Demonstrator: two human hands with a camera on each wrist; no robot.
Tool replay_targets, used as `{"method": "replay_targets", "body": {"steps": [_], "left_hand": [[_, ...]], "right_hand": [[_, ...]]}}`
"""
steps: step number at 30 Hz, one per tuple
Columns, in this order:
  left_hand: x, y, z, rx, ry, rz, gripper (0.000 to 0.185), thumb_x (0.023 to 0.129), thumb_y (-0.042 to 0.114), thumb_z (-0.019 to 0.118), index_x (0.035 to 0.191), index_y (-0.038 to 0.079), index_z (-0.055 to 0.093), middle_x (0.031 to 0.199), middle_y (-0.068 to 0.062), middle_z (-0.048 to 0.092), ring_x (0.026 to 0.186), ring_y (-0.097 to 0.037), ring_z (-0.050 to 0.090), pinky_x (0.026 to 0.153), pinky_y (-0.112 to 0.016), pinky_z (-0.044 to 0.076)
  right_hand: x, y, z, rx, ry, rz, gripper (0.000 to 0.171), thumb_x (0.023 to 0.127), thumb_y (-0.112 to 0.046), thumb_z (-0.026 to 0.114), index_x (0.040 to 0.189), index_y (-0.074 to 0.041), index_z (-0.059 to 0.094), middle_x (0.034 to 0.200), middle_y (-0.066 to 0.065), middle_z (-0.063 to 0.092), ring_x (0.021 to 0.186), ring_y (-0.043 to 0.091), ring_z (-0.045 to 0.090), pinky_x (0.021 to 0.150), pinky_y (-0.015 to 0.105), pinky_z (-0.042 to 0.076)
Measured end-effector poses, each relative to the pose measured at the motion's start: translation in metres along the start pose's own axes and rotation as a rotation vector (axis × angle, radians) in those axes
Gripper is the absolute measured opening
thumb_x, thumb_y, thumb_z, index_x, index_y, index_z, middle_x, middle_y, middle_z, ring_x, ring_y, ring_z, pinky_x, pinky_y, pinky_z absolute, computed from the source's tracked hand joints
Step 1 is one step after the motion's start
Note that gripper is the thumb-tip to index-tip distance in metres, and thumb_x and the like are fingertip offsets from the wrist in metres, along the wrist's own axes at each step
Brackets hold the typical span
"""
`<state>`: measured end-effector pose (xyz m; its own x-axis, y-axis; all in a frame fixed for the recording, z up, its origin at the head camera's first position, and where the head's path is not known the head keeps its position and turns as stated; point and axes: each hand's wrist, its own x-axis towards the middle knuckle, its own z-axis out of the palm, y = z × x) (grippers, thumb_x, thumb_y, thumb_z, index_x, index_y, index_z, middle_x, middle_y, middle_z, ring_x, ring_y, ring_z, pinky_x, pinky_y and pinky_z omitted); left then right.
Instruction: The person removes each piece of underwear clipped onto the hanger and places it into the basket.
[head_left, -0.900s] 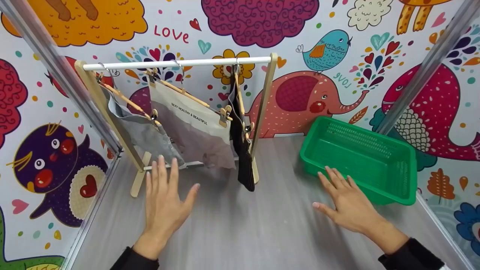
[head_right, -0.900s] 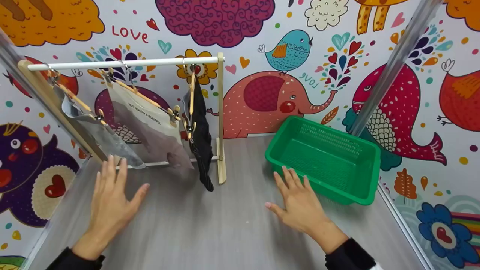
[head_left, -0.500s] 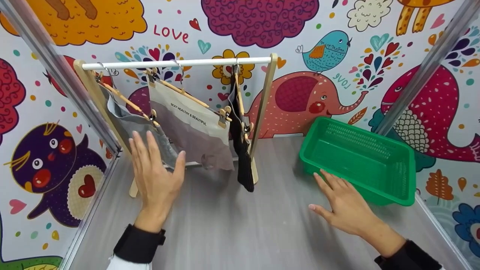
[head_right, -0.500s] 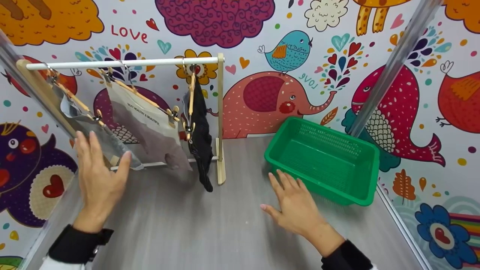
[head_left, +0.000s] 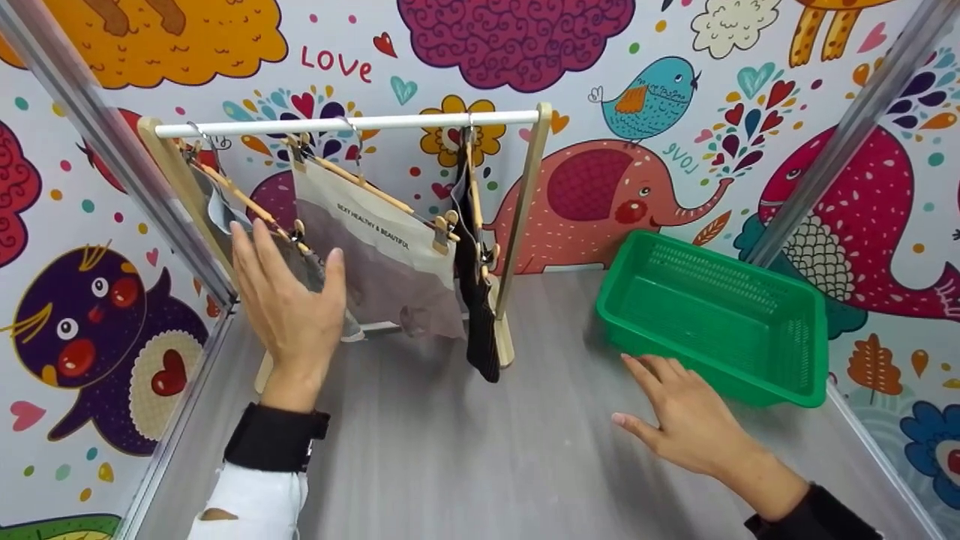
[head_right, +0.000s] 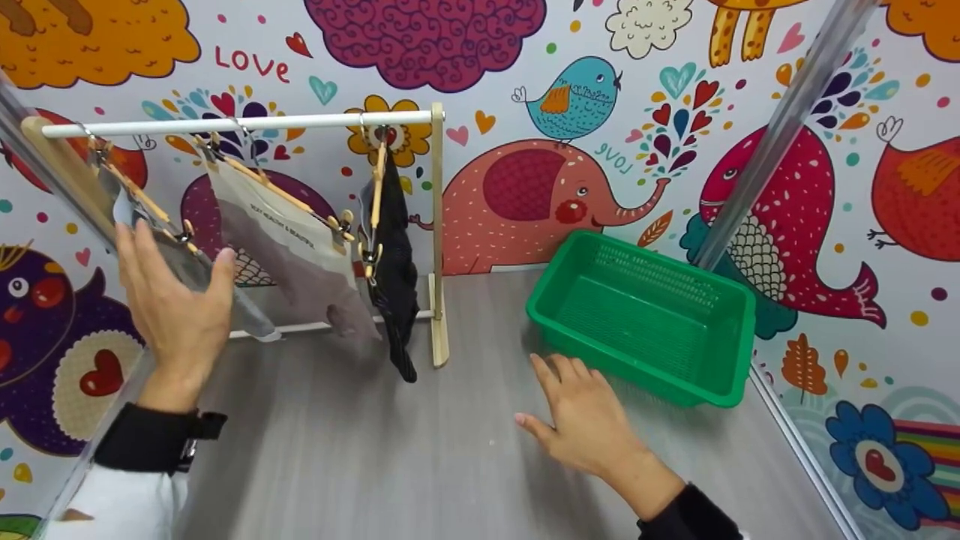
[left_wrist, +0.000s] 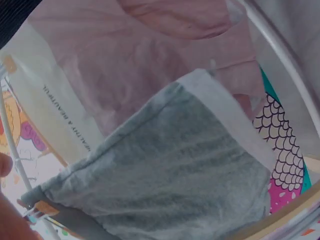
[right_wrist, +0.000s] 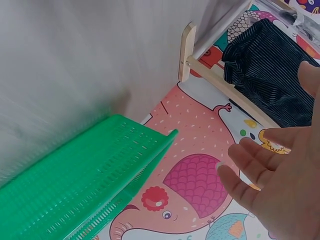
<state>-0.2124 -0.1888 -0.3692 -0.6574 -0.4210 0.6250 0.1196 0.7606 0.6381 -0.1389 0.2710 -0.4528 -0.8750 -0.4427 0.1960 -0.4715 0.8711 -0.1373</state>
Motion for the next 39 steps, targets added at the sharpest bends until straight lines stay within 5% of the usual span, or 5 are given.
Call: {"method": "replay_targets", "body": {"steps": [8, 13, 21, 32, 39], "left_hand": [[0.022, 0.004, -0.003, -0.029, 0.029, -0.128, 0.084, 0.096, 0.051, 0.071, 0.161, 0.010, 0.038, 0.170, -0.014, 0.026, 0.155, -0.030, 0.027, 0.122, -0.054, 0.029], [0.029, 0.001, -0.007, -0.068, 0.089, -0.164, 0.065, 0.097, 0.036, 0.071, 0.151, 0.004, 0.052, 0.161, -0.017, 0.041, 0.148, -0.031, 0.040, 0.115, -0.053, 0.039], [0.040, 0.000, -0.022, -0.103, 0.060, -0.364, 0.060, 0.101, 0.028, 0.059, 0.155, 0.006, 0.046, 0.141, -0.013, 0.064, 0.119, -0.034, 0.063, 0.098, -0.049, 0.049], [0.049, -0.010, -0.031, -0.139, 0.230, -0.351, 0.023, 0.101, 0.017, 0.070, 0.110, -0.002, 0.077, 0.100, -0.014, 0.077, 0.079, -0.004, 0.060, 0.073, -0.016, 0.046], [0.052, -0.016, -0.036, -0.042, 0.181, -0.377, 0.024, 0.100, 0.018, 0.070, 0.109, -0.003, 0.079, 0.100, -0.017, 0.078, 0.070, -0.002, 0.054, 0.066, -0.016, 0.040]], "right_hand": [[0.001, 0.000, 0.003, -0.002, 0.039, -0.033, 0.075, 0.095, -0.053, 0.073, 0.144, 0.002, 0.058, 0.132, 0.014, 0.063, 0.117, 0.031, 0.061, 0.094, 0.052, 0.055], [0.001, 0.000, 0.004, -0.008, 0.071, -0.056, 0.071, 0.092, -0.047, 0.079, 0.140, 0.003, 0.061, 0.127, 0.014, 0.065, 0.114, 0.030, 0.063, 0.091, 0.050, 0.057], [0.001, -0.002, 0.003, -0.017, 0.057, -0.071, 0.071, 0.095, -0.051, 0.074, 0.140, 0.002, 0.061, 0.126, 0.013, 0.065, 0.114, 0.028, 0.063, 0.091, 0.048, 0.057], [0.000, -0.004, 0.006, -0.011, 0.078, -0.085, 0.067, 0.095, -0.049, 0.075, 0.138, 0.001, 0.063, 0.123, 0.010, 0.066, 0.111, 0.026, 0.063, 0.089, 0.046, 0.058], [0.000, -0.004, 0.008, -0.015, 0.089, -0.092, 0.062, 0.095, -0.048, 0.075, 0.134, 0.000, 0.066, 0.120, 0.009, 0.067, 0.108, 0.025, 0.064, 0.087, 0.045, 0.058]]}}
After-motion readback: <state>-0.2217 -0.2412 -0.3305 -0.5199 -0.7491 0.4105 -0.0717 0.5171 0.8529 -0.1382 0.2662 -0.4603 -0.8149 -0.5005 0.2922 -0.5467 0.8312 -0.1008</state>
